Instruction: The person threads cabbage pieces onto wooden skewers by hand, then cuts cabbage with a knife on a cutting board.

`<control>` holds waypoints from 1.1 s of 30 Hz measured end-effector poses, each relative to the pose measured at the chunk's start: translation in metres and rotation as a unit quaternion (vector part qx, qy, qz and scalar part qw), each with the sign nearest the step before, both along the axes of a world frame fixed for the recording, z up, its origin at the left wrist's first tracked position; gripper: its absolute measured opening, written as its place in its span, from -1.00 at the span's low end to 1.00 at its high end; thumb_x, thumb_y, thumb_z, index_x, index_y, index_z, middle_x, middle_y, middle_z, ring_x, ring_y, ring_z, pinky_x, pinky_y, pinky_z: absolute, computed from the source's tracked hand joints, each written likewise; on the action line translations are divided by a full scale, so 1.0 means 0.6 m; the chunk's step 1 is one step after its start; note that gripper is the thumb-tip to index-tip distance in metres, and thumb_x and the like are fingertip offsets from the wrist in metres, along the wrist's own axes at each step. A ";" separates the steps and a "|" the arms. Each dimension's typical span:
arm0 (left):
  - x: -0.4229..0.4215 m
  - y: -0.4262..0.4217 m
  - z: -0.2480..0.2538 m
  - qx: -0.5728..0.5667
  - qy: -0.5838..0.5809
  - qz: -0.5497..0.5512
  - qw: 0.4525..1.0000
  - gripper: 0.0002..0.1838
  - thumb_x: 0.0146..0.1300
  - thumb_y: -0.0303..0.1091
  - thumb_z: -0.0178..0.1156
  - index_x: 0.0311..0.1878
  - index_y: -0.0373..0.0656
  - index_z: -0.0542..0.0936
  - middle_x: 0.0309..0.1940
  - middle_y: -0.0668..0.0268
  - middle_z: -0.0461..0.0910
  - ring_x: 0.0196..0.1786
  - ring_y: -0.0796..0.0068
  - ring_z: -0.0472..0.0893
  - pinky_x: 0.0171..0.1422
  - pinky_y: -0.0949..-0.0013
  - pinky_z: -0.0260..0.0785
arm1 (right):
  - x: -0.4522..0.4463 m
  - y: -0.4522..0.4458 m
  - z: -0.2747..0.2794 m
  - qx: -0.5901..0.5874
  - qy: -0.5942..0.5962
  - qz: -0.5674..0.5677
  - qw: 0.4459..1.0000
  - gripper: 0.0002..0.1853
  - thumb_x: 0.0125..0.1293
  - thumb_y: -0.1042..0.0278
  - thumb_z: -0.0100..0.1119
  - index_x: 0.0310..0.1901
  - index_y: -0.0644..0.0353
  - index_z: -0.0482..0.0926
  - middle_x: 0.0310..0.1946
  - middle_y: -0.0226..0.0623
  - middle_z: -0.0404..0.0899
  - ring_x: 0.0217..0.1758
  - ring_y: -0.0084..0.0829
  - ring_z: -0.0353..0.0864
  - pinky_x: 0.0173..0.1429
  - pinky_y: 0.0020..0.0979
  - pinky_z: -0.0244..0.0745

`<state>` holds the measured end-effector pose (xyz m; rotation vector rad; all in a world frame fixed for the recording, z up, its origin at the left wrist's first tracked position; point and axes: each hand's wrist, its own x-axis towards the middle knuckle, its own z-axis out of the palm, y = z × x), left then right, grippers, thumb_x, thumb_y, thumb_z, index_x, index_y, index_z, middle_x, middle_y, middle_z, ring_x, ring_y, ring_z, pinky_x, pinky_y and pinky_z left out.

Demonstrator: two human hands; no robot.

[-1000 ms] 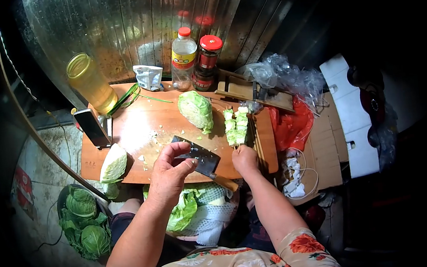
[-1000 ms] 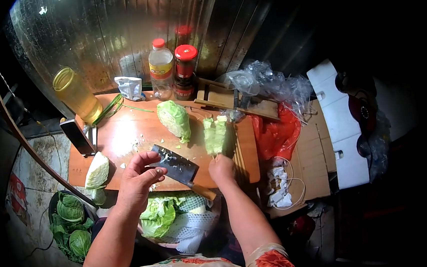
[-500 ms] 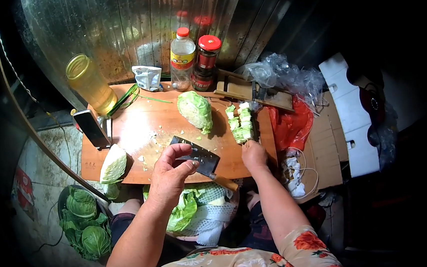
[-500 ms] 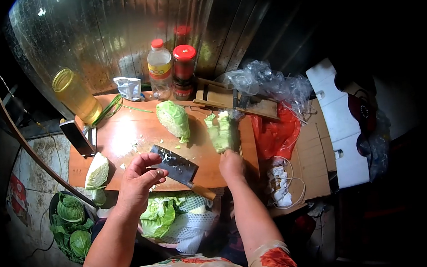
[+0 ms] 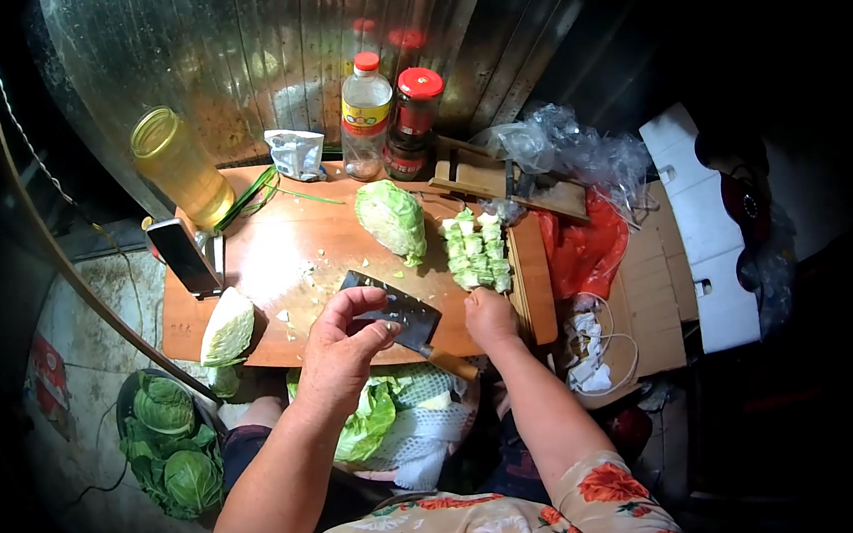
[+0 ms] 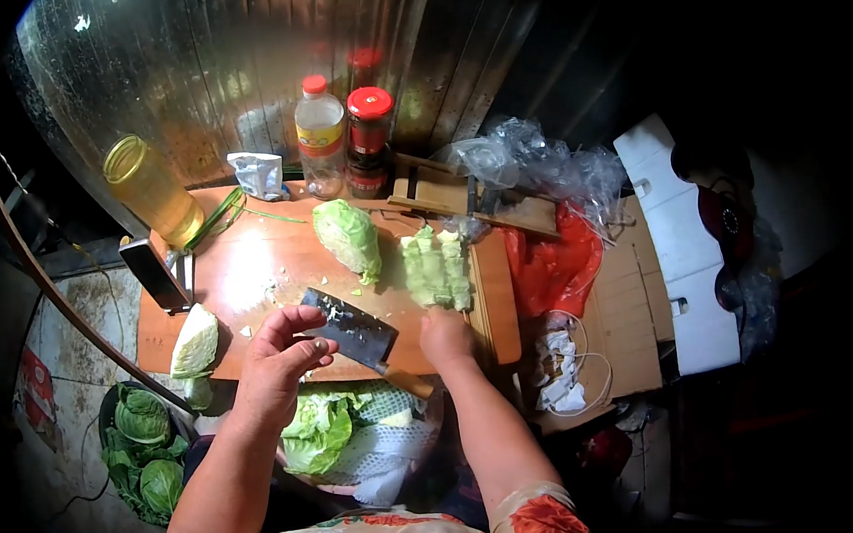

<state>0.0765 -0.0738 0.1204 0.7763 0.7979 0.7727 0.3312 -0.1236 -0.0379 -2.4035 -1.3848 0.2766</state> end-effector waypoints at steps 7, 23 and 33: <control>-0.001 0.000 0.002 0.004 0.009 -0.002 1.000 -0.66 0.19 -0.60 0.14 0.06 -0.25 0.46 0.00 0.21 0.50 -0.12 0.43 0.61 -0.02 0.43 0.47 | -0.006 0.009 0.019 -0.040 0.038 -0.062 0.997 -0.78 0.25 0.16 0.15 -0.30 0.15 0.55 -0.37 -0.02 0.61 -0.26 0.05 0.60 -0.16 -0.08 0.48; -0.062 0.068 -0.028 0.132 0.140 0.125 0.973 -0.67 0.10 -0.53 0.20 -0.02 -0.27 0.52 -0.21 0.29 0.55 -0.21 0.54 0.52 -0.07 0.48 0.40 | -0.035 0.000 0.145 -0.133 0.014 0.024 0.991 -0.64 0.13 0.11 0.24 -0.14 0.20 0.56 -0.23 0.01 0.64 -0.11 0.01 0.62 -0.01 -0.11 0.51; -0.320 0.190 -0.205 0.092 0.519 0.192 0.828 -0.35 -0.01 -0.40 0.28 0.23 -0.36 0.42 0.11 -0.08 0.50 0.13 0.16 0.54 0.17 0.29 0.40 | -0.117 -0.018 0.148 -0.252 0.010 0.218 0.943 -0.70 0.11 0.26 0.25 -0.14 0.21 0.54 -0.17 -0.06 0.60 -0.03 -0.04 0.60 0.06 -0.10 0.47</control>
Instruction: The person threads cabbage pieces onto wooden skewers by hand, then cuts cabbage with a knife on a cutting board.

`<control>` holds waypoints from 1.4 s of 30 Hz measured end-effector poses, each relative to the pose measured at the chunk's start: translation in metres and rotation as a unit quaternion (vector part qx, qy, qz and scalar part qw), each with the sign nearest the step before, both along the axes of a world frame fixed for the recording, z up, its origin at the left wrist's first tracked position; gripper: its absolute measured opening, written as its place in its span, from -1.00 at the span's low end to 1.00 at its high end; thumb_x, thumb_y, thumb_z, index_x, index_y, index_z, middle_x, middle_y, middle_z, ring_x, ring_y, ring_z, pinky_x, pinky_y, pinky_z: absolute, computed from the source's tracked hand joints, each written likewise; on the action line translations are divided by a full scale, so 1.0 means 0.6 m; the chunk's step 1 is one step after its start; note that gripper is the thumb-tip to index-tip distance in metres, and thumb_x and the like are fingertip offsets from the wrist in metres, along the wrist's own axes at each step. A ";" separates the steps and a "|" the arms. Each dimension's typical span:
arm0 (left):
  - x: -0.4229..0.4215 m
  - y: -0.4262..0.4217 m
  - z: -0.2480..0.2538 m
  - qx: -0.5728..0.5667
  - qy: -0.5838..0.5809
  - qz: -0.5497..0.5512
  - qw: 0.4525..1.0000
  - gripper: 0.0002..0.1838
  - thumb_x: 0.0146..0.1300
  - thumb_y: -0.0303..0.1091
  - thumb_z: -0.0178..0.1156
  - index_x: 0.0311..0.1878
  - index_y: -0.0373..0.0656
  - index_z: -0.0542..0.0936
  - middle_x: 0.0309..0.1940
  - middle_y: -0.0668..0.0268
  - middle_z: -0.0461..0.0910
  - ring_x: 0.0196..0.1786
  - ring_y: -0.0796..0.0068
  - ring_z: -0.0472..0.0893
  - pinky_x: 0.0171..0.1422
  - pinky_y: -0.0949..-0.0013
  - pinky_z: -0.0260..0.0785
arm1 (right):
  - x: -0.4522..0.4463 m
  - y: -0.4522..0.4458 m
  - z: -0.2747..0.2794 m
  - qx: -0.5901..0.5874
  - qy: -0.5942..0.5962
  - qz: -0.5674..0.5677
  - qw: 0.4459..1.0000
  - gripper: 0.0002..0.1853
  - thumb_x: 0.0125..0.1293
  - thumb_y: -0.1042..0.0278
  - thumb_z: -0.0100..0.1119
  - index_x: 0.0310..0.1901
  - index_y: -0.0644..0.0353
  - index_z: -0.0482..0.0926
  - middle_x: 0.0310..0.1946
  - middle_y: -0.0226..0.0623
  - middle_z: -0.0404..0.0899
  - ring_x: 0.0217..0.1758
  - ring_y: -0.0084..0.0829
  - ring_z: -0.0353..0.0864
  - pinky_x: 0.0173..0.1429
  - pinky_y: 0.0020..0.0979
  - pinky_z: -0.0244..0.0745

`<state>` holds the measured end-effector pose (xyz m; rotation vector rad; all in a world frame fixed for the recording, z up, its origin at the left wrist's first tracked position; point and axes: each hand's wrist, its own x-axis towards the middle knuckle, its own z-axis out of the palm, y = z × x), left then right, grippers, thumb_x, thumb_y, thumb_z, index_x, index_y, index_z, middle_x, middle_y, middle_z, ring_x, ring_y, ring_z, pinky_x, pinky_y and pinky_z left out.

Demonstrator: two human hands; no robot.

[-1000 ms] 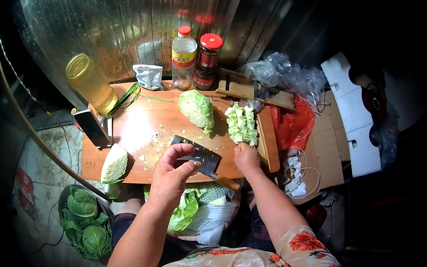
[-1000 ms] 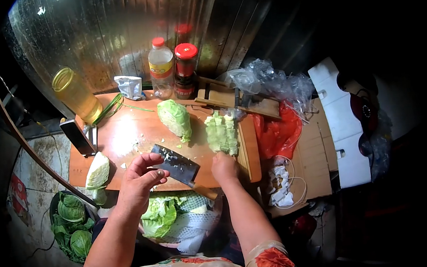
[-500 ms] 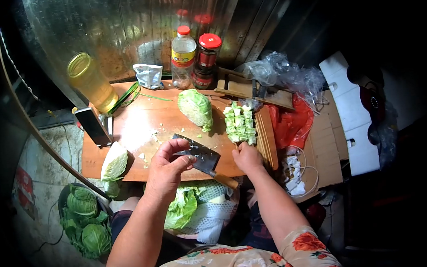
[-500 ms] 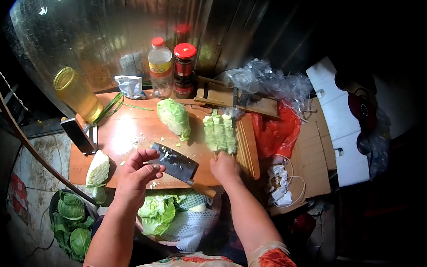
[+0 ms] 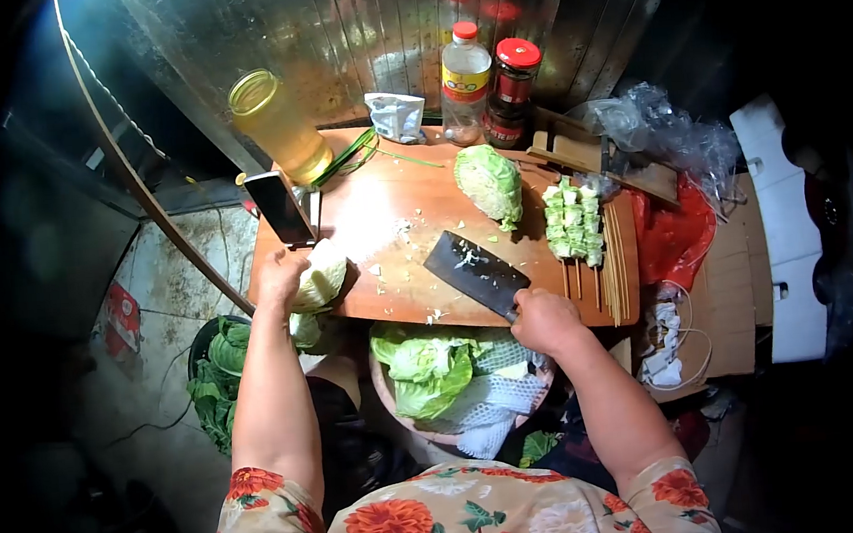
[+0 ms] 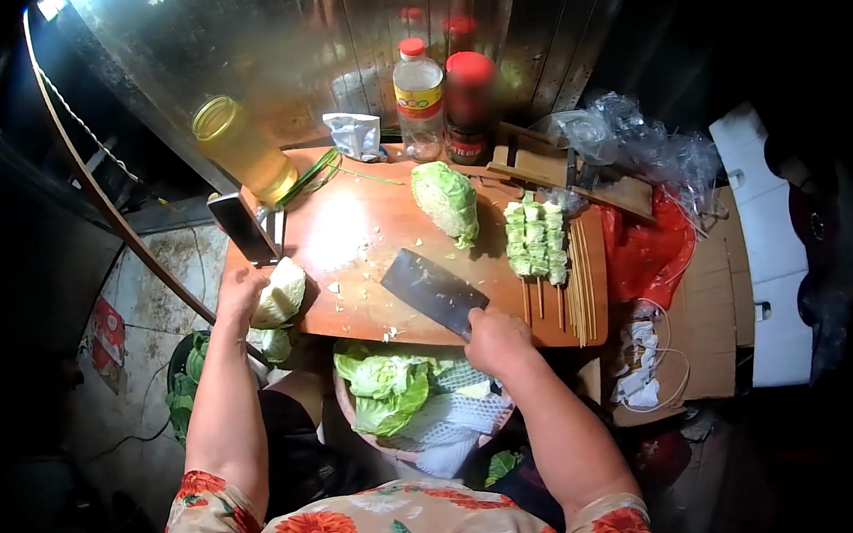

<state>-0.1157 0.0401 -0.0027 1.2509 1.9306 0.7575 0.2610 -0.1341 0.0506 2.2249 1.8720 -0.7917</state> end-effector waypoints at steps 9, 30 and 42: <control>0.034 -0.027 0.066 -0.330 -0.083 -0.079 0.937 -0.09 -0.09 -0.01 0.45 0.34 -0.17 0.31 0.23 -0.07 0.39 0.01 0.08 0.60 0.19 -0.17 0.27 | -0.005 0.008 -0.001 -0.025 0.000 0.024 0.999 -0.69 0.11 0.26 0.23 -0.13 0.23 0.54 -0.16 -0.02 0.59 -0.02 -0.04 0.60 0.06 -0.10 0.48; 0.186 -0.144 0.006 -0.356 -0.298 -0.157 0.872 -0.38 0.13 0.05 0.33 0.10 -0.21 0.47 -0.08 0.14 0.61 -0.14 0.31 0.64 -0.02 0.25 0.53 | -0.150 0.078 -0.049 0.256 0.243 0.038 0.935 -0.63 0.07 0.41 0.24 -0.02 0.12 0.52 -0.05 -0.09 0.49 -0.04 -0.02 0.56 0.06 -0.16 0.48; 0.132 -0.081 -0.007 -0.350 -0.303 -0.208 0.862 -0.53 0.26 -0.39 0.21 0.23 -0.18 0.40 -0.22 0.27 0.54 -0.23 0.38 0.59 -0.12 0.33 0.53 | -0.172 0.110 -0.075 0.211 0.208 0.031 0.955 -0.62 -0.01 0.39 0.29 -0.08 0.09 0.51 -0.09 -0.16 0.47 -0.03 -0.10 0.54 0.07 -0.19 0.49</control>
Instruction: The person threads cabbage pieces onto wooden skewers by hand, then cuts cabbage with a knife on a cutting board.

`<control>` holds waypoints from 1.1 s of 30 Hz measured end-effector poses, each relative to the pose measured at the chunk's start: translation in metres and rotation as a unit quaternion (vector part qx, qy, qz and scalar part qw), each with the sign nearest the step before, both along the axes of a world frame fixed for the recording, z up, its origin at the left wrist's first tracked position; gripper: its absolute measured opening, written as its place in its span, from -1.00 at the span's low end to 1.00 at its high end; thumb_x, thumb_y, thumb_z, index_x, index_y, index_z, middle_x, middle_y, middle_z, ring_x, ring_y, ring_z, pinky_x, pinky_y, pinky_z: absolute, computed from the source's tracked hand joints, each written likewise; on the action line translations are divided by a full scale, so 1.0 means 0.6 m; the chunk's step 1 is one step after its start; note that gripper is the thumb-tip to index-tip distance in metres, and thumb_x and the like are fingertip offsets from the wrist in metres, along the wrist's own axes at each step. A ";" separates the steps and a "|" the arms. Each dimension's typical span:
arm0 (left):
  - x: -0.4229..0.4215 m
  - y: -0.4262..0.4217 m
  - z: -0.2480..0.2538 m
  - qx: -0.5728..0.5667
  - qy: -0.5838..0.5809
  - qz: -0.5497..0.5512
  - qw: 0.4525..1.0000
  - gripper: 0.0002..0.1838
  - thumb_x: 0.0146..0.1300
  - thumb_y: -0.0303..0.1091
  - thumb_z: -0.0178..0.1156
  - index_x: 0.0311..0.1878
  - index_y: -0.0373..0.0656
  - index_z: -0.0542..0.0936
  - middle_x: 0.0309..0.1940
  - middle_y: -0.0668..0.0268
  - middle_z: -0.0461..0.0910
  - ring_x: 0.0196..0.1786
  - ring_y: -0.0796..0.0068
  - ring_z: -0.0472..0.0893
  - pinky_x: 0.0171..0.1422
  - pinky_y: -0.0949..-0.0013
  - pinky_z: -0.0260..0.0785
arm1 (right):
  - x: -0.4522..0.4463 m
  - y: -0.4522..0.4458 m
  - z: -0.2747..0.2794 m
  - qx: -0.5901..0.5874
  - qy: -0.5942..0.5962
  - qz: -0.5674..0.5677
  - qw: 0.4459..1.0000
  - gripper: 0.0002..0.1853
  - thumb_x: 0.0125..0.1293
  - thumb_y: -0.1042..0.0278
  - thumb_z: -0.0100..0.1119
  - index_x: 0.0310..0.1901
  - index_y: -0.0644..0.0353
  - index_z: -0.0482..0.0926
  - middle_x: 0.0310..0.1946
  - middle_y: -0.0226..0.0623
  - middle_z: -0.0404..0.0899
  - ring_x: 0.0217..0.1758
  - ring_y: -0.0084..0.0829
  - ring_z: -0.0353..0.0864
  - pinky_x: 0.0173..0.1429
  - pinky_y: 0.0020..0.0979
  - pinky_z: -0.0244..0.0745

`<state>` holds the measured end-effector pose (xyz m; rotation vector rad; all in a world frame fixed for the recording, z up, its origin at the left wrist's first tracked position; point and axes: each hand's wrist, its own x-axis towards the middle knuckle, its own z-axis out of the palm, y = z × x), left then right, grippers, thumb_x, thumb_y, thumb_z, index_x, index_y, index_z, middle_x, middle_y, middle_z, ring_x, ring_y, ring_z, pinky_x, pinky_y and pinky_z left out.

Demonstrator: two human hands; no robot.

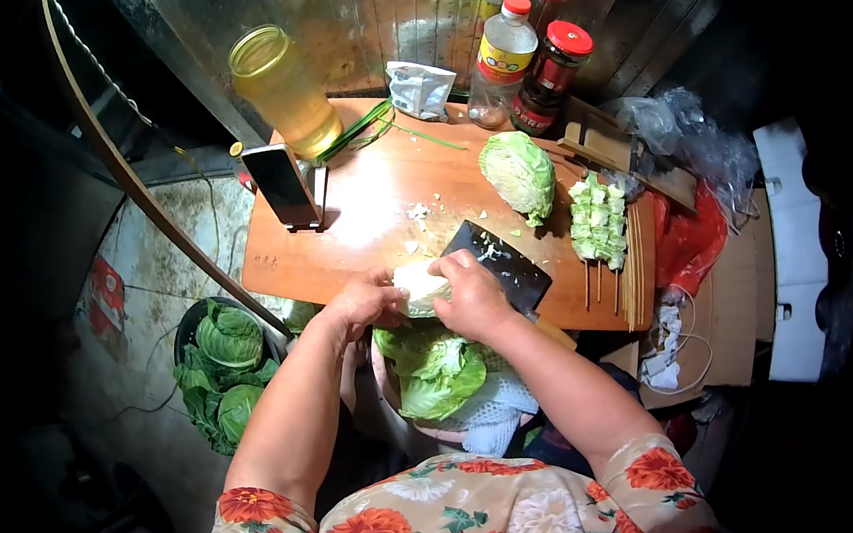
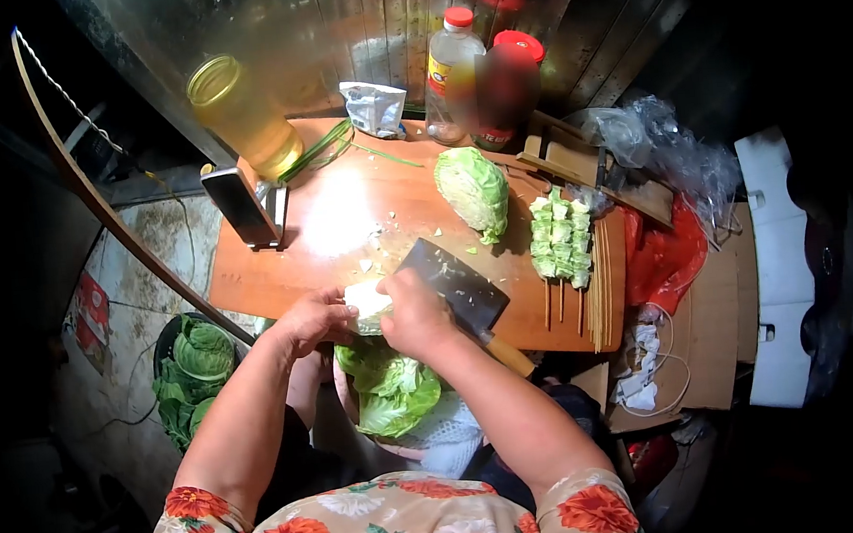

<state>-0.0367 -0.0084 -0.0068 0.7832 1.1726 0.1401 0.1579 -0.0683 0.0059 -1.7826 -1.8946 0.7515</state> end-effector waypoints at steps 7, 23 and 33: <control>0.013 -0.002 0.000 0.048 0.012 -0.004 0.999 -0.52 0.24 -0.49 0.17 0.24 -0.22 0.38 -0.13 0.24 0.50 -0.22 0.41 0.58 -0.17 0.39 0.49 | -0.010 0.006 0.014 -0.033 -0.022 0.002 0.999 -0.56 -0.03 0.29 0.39 -0.07 0.08 0.49 -0.07 -0.20 0.45 0.00 -0.13 0.53 0.08 -0.22 0.48; 0.014 0.006 -0.008 0.017 -0.031 -0.003 0.999 -0.55 0.26 -0.53 0.16 0.23 -0.21 0.39 -0.12 0.24 0.55 -0.13 0.40 0.59 -0.07 0.34 0.53 | -0.005 0.011 0.010 -0.012 -0.035 0.010 0.999 -0.49 -0.06 0.18 0.47 -0.07 0.07 0.48 -0.09 -0.19 0.45 -0.06 -0.12 0.54 0.01 -0.20 0.50; 0.011 0.005 -0.009 0.122 0.014 -0.072 0.990 -0.57 0.26 -0.56 0.13 0.22 -0.26 0.41 -0.15 0.27 0.57 -0.13 0.49 0.55 -0.04 0.46 0.41 | -0.008 0.017 0.014 -0.032 -0.044 0.013 0.998 -0.47 -0.04 0.11 0.46 -0.05 0.09 0.49 -0.08 -0.18 0.44 -0.03 -0.14 0.53 0.03 -0.21 0.50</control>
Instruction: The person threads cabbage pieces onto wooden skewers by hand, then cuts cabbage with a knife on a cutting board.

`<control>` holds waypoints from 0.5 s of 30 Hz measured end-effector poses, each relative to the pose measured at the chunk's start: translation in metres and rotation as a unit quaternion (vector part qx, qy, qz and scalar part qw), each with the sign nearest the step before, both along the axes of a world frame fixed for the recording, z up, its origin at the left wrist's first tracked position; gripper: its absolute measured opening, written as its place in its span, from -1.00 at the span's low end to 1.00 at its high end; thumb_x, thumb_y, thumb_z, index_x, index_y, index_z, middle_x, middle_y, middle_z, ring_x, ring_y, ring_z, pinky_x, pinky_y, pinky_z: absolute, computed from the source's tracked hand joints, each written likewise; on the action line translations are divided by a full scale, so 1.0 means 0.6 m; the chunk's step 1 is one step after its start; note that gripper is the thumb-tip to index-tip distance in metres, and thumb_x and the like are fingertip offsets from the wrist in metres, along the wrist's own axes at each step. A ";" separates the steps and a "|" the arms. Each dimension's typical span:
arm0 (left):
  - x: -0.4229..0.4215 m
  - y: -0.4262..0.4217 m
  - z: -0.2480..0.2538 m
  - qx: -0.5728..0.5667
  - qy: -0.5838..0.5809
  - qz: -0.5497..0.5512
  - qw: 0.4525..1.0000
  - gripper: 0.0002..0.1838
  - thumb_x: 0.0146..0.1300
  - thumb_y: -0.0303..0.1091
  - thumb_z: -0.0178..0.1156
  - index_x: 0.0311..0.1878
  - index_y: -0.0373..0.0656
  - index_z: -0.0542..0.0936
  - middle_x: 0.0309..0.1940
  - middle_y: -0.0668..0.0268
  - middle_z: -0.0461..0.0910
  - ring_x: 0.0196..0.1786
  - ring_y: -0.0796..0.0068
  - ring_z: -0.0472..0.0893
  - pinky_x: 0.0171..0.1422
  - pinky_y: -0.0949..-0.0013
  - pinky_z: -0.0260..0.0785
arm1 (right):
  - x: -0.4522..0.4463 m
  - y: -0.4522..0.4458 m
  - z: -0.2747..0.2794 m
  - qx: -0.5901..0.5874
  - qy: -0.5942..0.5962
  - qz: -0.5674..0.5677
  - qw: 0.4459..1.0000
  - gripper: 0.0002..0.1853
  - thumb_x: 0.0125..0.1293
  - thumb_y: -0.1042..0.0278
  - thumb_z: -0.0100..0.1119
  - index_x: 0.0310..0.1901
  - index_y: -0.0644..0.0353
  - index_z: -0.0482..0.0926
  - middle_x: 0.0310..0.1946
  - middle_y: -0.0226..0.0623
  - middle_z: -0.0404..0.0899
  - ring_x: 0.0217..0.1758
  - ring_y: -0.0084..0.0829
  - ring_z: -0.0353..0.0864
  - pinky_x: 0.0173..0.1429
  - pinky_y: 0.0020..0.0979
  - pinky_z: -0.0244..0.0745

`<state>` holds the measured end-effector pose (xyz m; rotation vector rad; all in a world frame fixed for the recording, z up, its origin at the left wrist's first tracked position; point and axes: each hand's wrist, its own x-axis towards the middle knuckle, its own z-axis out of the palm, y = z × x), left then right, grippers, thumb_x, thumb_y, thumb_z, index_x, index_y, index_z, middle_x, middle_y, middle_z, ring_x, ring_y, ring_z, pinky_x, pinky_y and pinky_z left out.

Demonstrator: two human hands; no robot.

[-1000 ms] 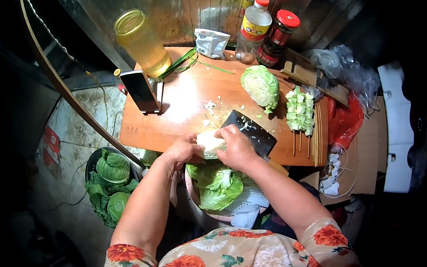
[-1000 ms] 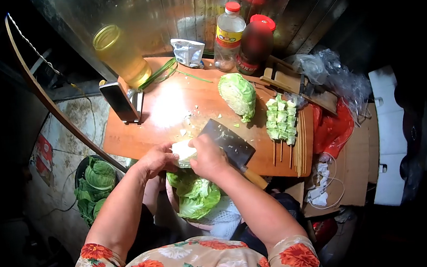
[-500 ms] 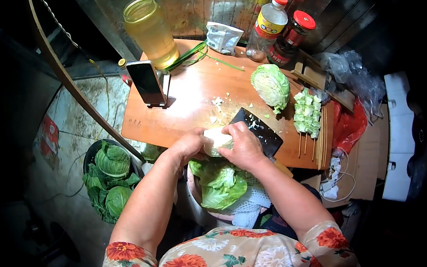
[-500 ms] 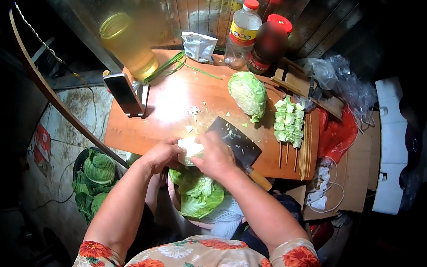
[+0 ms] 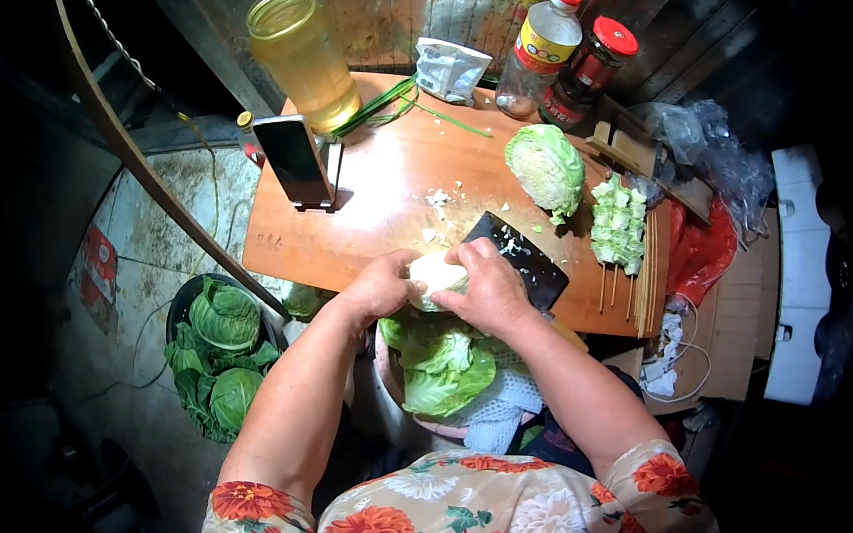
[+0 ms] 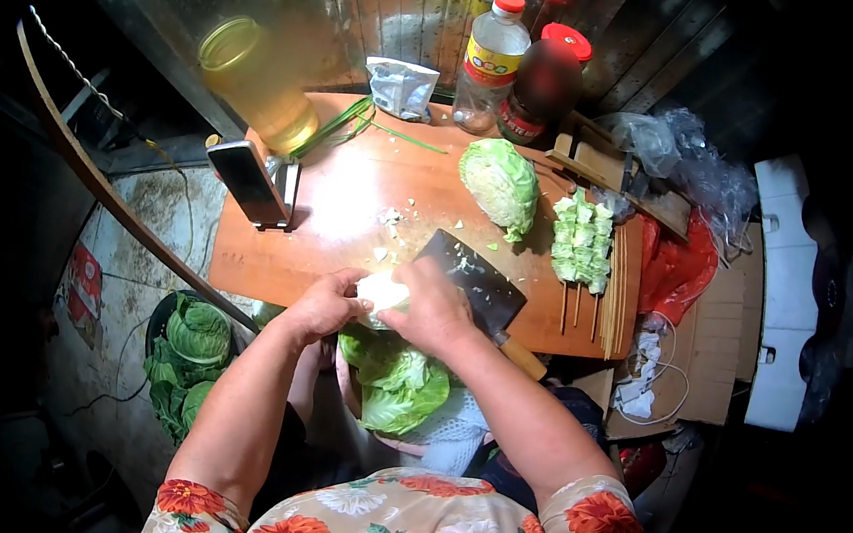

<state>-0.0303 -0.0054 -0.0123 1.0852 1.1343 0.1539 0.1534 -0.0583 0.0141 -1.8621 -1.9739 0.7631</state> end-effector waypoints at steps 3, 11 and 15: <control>-0.003 0.000 -0.013 0.017 -0.001 -0.002 1.000 -0.57 0.26 -0.57 0.13 0.22 -0.27 0.42 -0.15 0.28 0.58 -0.14 0.51 0.54 -0.05 0.46 0.39 | 0.002 0.001 -0.004 0.028 0.010 0.009 1.000 -0.53 -0.03 0.13 0.44 -0.12 0.09 0.48 -0.15 -0.17 0.45 -0.10 -0.07 0.54 -0.04 -0.14 0.48; -0.002 0.003 0.006 -0.015 -0.003 -0.004 1.000 -0.56 0.27 -0.55 0.14 0.23 -0.26 0.40 -0.15 0.26 0.58 -0.14 0.49 0.54 -0.06 0.45 0.41 | 0.011 0.006 -0.006 0.074 -0.014 0.050 0.996 -0.57 -0.05 0.12 0.34 -0.15 0.13 0.55 -0.18 -0.21 0.50 -0.18 -0.17 0.61 -0.09 -0.23 0.56; 0.000 0.003 0.009 -0.030 -0.013 0.012 0.999 -0.56 0.27 -0.53 0.14 0.23 -0.25 0.41 -0.16 0.25 0.57 -0.18 0.48 0.56 -0.09 0.45 0.44 | 0.015 0.001 -0.016 0.132 0.022 0.037 0.990 -0.61 -0.09 0.18 0.33 -0.20 0.17 0.58 -0.24 -0.20 0.52 -0.24 -0.19 0.61 -0.13 -0.26 0.57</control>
